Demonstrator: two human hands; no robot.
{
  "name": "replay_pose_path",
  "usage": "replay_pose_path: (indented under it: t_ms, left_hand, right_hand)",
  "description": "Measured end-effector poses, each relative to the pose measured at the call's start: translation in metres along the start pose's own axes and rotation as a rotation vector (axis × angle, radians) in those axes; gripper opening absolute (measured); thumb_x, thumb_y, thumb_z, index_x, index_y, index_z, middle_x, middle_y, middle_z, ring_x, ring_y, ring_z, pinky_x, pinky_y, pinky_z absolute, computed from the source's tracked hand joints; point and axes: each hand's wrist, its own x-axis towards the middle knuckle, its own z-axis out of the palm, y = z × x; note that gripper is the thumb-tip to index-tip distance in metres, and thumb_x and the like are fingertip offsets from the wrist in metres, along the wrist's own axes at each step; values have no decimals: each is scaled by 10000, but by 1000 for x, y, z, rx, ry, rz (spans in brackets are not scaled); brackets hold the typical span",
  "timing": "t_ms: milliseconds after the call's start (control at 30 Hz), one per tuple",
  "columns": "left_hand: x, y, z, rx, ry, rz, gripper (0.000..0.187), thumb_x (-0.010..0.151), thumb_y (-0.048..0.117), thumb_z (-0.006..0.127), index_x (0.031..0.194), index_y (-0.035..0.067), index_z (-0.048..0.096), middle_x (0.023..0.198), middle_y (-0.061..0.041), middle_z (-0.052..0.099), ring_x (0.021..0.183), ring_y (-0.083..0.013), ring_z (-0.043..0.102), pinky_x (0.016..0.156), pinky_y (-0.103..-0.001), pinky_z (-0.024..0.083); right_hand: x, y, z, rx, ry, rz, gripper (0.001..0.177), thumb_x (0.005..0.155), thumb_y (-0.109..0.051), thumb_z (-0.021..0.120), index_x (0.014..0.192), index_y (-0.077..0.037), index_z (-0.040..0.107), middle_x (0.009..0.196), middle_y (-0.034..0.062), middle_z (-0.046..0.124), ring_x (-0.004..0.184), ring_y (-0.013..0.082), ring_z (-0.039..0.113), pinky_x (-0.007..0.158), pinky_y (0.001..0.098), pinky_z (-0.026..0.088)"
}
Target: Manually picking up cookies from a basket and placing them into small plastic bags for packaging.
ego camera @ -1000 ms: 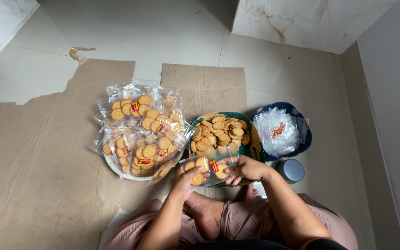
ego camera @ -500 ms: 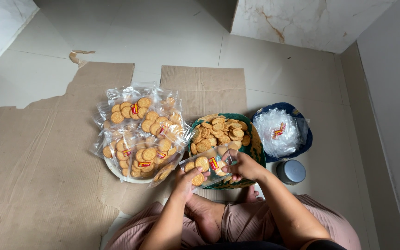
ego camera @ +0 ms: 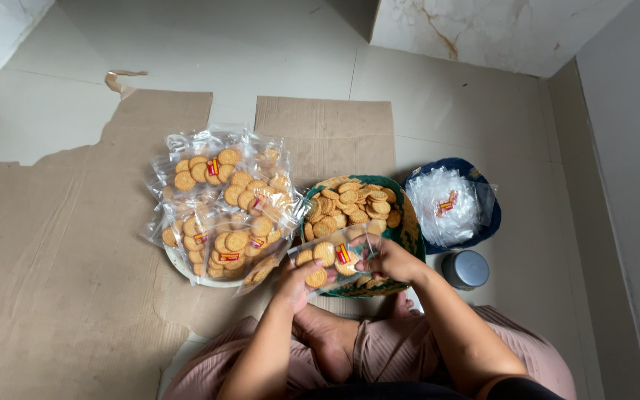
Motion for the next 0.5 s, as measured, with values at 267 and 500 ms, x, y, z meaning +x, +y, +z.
replay_pose_path:
  t_ms: [267, 500]
  left_hand:
    - [22, -1, -5, -1, -7, 10, 479, 714, 57, 873, 1145, 49, 666, 977, -122, 719, 834, -307, 749, 710, -474, 653]
    - [-1, 10, 8, -10, -6, 50, 453, 695, 57, 886, 1105, 52, 692, 939, -95, 721, 830, -261, 747, 707, -430, 640]
  right_hand:
    - [19, 22, -7, -18, -6, 2, 352, 857, -15, 786, 1199, -17, 702, 862, 99, 586, 434, 124, 586, 362, 196, 377]
    - [19, 34, -7, 57, -13, -16, 298, 878, 18, 758, 1168, -28, 709, 804, 99, 557, 395, 127, 527, 356, 215, 365]
